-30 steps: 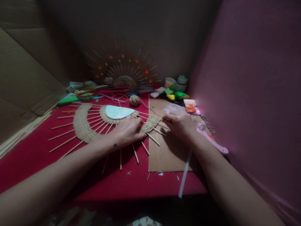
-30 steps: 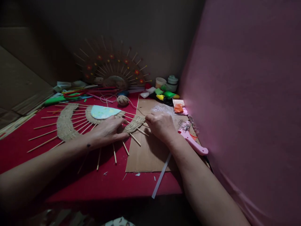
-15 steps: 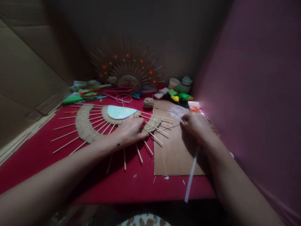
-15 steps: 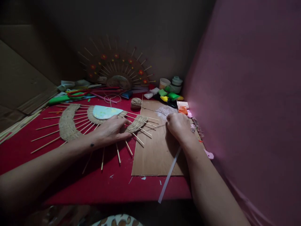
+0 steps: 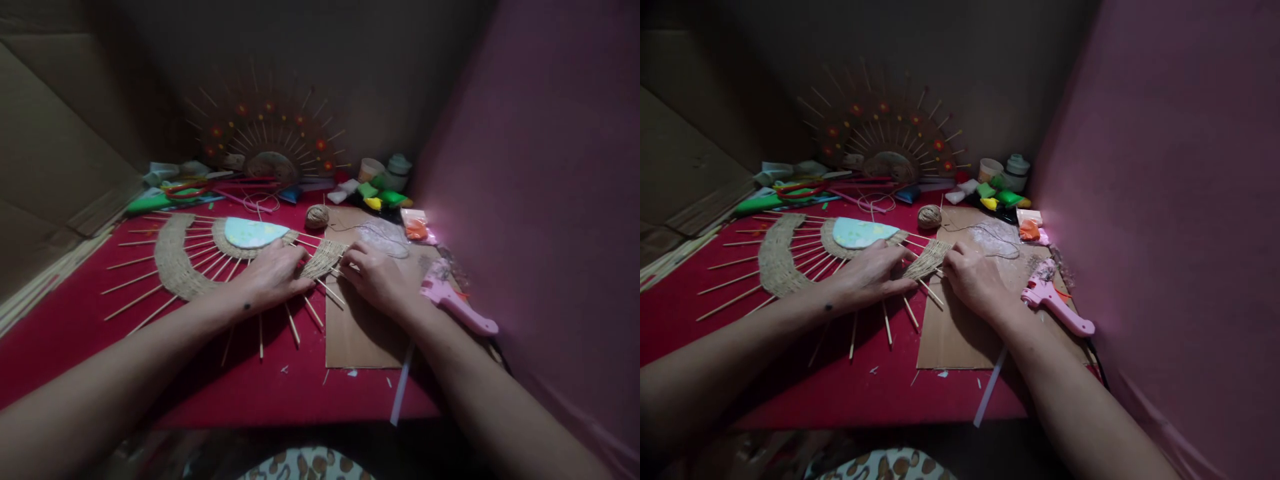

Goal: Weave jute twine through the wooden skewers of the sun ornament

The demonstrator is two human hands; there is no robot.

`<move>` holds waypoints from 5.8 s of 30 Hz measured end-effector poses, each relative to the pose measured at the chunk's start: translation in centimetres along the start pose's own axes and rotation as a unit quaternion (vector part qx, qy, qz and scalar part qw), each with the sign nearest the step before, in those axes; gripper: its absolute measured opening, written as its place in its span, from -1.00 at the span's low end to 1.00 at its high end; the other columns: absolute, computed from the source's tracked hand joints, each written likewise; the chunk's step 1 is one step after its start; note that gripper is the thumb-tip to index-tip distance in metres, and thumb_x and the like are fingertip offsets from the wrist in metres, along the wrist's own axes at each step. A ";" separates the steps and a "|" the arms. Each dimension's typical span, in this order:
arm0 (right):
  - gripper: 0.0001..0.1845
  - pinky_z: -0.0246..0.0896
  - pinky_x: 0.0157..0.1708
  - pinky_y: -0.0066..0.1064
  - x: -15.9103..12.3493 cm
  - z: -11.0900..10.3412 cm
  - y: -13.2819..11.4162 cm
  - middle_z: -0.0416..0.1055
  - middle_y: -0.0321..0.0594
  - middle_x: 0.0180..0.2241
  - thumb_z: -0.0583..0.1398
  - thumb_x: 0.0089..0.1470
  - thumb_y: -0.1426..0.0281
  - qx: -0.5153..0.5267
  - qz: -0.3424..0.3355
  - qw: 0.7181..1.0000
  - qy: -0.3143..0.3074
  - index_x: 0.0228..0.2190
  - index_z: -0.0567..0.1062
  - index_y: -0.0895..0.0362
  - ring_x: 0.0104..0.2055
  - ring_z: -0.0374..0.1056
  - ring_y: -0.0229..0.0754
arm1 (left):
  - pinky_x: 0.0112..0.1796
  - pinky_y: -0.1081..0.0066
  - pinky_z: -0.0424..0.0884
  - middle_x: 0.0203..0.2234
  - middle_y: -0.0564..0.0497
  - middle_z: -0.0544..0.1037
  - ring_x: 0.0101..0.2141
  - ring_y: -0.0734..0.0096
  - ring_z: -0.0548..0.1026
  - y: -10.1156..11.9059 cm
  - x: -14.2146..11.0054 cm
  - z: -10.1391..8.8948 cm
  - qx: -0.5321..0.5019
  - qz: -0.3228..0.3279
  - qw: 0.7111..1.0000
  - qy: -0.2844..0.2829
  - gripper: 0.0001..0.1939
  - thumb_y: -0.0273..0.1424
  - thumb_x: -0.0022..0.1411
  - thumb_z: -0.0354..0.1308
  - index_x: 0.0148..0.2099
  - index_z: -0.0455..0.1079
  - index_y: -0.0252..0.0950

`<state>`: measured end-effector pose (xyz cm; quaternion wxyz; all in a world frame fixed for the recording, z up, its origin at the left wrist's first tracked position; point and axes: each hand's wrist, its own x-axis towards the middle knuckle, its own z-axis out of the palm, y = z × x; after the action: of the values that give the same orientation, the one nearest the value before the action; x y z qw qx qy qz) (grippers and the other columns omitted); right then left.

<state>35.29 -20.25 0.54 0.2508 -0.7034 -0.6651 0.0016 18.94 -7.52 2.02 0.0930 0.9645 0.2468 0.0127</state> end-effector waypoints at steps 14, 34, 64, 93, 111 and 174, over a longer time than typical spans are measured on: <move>-0.86 0.07 -0.54 -0.47 -0.4 -4.8 -0.1 0.44 -0.34 -0.65 0.23 -0.01 0.45 0.080 0.150 0.966 -0.193 -0.54 0.58 0.10 -0.57 0.30 -0.33 | -0.27 0.27 0.29 -0.31 -0.11 0.43 -0.18 0.09 0.36 -0.2 -0.3 -0.3 -0.023 -0.037 0.999 -0.002 -0.60 -0.10 0.14 0.12 -0.10 0.42 -0.27; -0.82 -0.02 -0.47 -0.41 -0.2 -2.7 0.7 0.47 -0.21 -0.54 0.16 0.09 0.40 -0.084 0.183 0.979 -0.015 -0.41 0.59 0.11 -0.50 0.26 -0.25 | -0.28 0.27 0.26 -0.33 -0.10 0.45 -0.18 0.08 0.34 -0.1 -0.3 -0.6 -0.009 -0.015 1.000 0.000 -0.68 -0.13 0.15 0.11 -0.21 0.40 -0.28; -0.77 0.06 -0.39 -0.37 0.2 -0.2 0.8 0.56 -0.09 -0.32 0.11 0.15 0.36 -0.102 0.160 0.981 -0.035 -0.29 0.57 0.11 -0.31 0.41 -0.11 | -0.38 0.30 0.23 -0.35 -0.14 0.51 -0.32 0.13 0.45 3.4 1.6 0.2 0.076 0.020 0.997 0.005 -0.61 -0.08 0.23 0.00 -0.15 0.33 -0.31; -0.96 0.04 -0.43 -0.42 0.3 -1.1 1.9 0.44 -0.24 -0.48 0.23 0.02 0.41 0.021 0.196 0.980 0.014 -0.44 0.50 0.12 -0.43 0.29 -0.23 | -0.38 0.33 0.18 -0.37 -0.08 0.44 -0.34 0.20 0.40 2.0 0.8 -0.1 0.018 -0.023 0.999 0.046 -0.67 -0.11 0.22 0.01 -0.17 0.30 -0.26; -0.87 -0.05 -0.63 -0.50 0.6 -2.0 3.6 0.30 -0.38 -0.74 0.25 -0.04 0.42 0.160 0.275 0.943 -0.099 -0.58 0.47 0.16 -0.68 0.12 -0.38 | -0.39 0.35 0.17 -0.34 -0.05 0.45 -0.33 0.23 0.38 1.7 0.2 -0.5 -0.001 -0.026 0.998 0.059 -0.65 -0.08 0.20 0.03 -0.14 0.30 -0.23; -0.65 0.14 -0.35 -0.43 -0.8 -3.5 0.9 0.57 -0.28 -0.37 0.14 0.15 0.32 0.045 0.077 0.984 -0.153 -0.05 0.55 -0.13 -0.36 0.37 -0.22 | -0.20 0.28 0.33 -0.22 -0.11 0.52 -0.21 0.20 0.47 1.8 -0.5 -0.7 -0.094 -0.018 0.993 0.064 -0.68 -0.20 0.35 -0.18 -0.04 0.29 -0.22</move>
<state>37.18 -22.19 3.05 0.1767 -0.7319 -0.6386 0.1590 19.29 -9.19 3.07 0.1671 0.9442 0.2671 0.0960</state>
